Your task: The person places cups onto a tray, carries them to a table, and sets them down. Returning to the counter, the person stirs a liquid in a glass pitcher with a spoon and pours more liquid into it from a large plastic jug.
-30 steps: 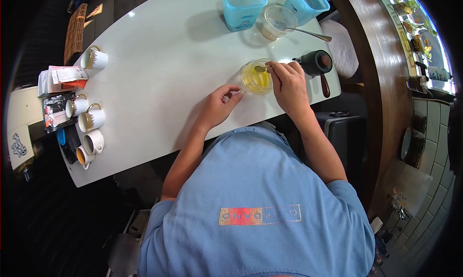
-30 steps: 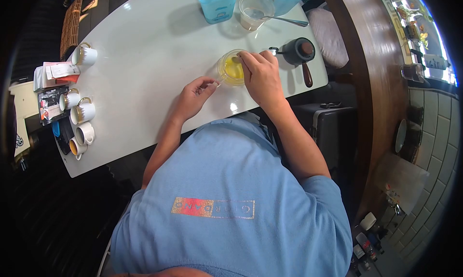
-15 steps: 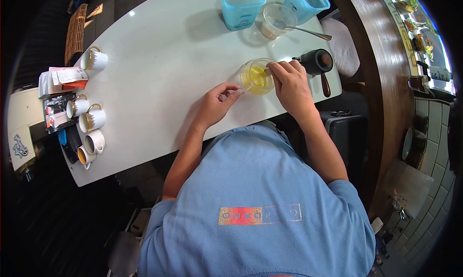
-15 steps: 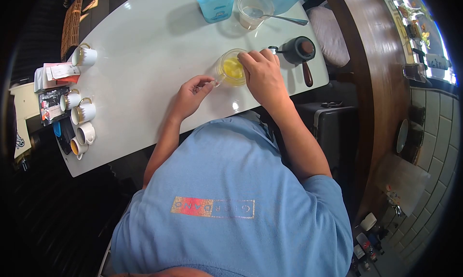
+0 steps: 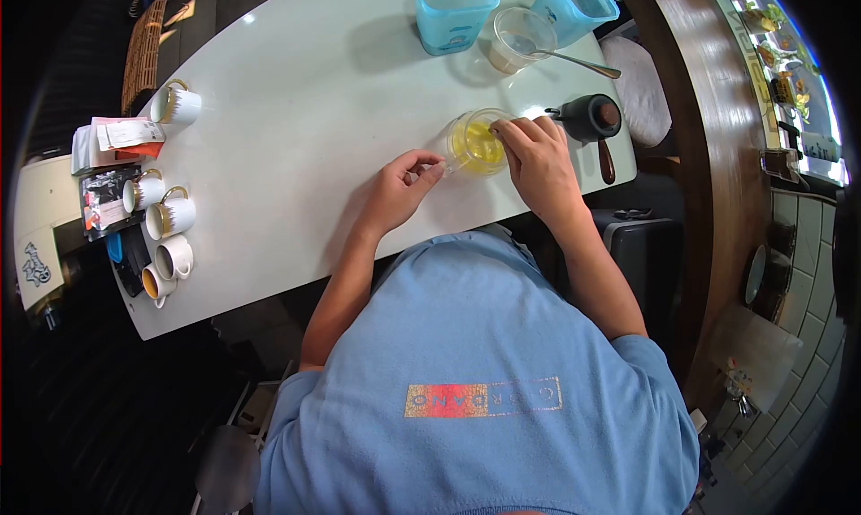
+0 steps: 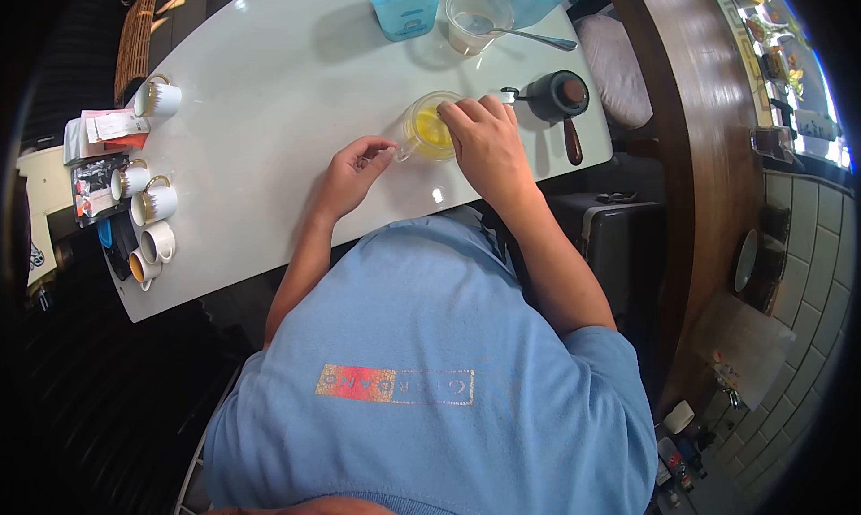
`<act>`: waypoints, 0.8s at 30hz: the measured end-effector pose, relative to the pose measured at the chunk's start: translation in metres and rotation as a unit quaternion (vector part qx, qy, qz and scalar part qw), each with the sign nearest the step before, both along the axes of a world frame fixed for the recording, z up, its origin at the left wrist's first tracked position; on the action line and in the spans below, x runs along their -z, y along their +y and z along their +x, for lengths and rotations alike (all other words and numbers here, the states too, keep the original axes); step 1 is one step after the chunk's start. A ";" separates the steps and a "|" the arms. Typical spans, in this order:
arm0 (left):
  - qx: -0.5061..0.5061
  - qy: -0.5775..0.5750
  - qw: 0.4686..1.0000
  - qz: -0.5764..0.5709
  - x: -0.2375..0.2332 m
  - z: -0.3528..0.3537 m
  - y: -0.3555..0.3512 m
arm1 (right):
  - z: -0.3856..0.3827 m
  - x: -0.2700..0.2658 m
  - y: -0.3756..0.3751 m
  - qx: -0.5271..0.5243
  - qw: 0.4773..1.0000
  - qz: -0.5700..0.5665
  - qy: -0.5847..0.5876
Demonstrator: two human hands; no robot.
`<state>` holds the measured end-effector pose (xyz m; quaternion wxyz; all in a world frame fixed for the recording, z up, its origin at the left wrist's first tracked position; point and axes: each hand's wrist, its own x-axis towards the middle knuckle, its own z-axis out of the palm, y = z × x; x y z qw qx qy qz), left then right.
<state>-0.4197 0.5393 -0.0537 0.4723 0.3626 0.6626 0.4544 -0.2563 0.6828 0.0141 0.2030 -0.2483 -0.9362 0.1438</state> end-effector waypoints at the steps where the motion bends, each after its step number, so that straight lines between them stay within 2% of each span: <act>1: 0.000 0.002 1.000 0.002 0.001 0.000 0.000 | -0.001 0.002 0.000 -0.002 1.000 0.009 0.017; 4: -0.001 0.009 1.000 0.002 0.001 -0.001 0.000 | -0.002 0.006 -0.001 -0.015 0.998 -0.037 0.054; 11: 0.002 0.015 1.000 -0.004 -0.004 -0.001 0.000 | 0.003 0.003 0.001 -0.029 0.993 -0.106 0.043; 14: -0.001 0.009 1.000 -0.009 -0.006 -0.001 0.001 | 0.002 0.005 0.003 -0.034 0.994 -0.091 0.044; 17: -0.002 0.003 1.000 0.000 -0.005 0.001 0.001 | 0.000 0.006 0.003 -0.026 0.997 -0.029 0.061; 19: -0.004 -0.007 1.000 0.011 0.000 0.001 0.000 | 0.001 0.003 0.001 -0.017 0.999 0.034 0.012; 24: 0.003 -0.012 1.000 0.008 0.001 0.002 0.000 | 0.005 -0.003 0.002 -0.013 1.000 0.027 0.004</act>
